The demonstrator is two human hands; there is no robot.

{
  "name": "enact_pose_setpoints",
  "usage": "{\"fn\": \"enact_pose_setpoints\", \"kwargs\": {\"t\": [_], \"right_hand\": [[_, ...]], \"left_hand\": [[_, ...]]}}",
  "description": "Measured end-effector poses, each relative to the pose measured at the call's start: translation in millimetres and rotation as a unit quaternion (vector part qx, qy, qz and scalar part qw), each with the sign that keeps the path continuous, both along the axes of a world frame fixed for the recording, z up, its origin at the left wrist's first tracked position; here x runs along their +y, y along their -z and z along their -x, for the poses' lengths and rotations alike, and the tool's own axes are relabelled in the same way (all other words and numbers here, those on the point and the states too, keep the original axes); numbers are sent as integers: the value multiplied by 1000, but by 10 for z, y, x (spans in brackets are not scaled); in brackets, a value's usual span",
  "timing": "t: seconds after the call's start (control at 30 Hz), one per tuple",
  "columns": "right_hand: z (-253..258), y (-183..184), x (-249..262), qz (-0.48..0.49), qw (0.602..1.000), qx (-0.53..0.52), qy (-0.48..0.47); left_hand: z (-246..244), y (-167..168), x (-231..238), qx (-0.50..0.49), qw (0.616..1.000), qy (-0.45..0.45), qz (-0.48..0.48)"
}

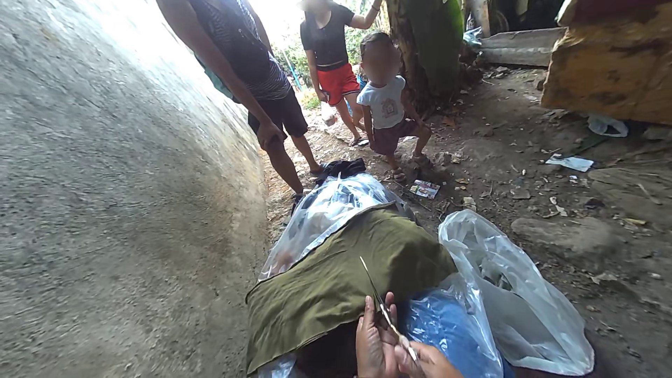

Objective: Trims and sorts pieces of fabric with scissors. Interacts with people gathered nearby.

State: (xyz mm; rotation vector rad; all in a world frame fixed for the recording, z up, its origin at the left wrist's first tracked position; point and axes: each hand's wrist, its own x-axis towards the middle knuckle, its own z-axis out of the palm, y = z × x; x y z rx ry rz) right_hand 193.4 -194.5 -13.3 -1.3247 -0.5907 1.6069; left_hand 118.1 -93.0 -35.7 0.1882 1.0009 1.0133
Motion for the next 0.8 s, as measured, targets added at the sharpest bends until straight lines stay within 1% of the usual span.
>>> {"fn": "enact_pose_setpoints", "kwargs": {"t": [0.13, 0.3, 0.4, 0.57, 0.67, 0.73, 0.8], "right_hand": [[-28, -16, 171, 11, 1000, 26, -6], [-12, 5, 247, 26, 999, 18, -8], [-5, 41, 222, 5, 1000, -7, 3], [-36, 92, 152, -38, 999, -13, 5], [-64, 55, 202, -14, 1000, -7, -9], [-85, -37, 276, 13, 1000, 19, -20], [-111, -77, 360, 18, 999, 36, -23]], "left_hand": [[10, 0, -31, 17, 999, 21, -19], [21, 17, -47, 12, 999, 24, -23], [22, 34, -55, 9, 1000, 14, -14], [46, 39, -57, 3, 1000, 17, 2], [52, 66, -69, 11, 999, 28, -15], [63, 109, -88, 9, 999, 42, -31], [70, 121, -108, 4, 998, 48, -42]]}}
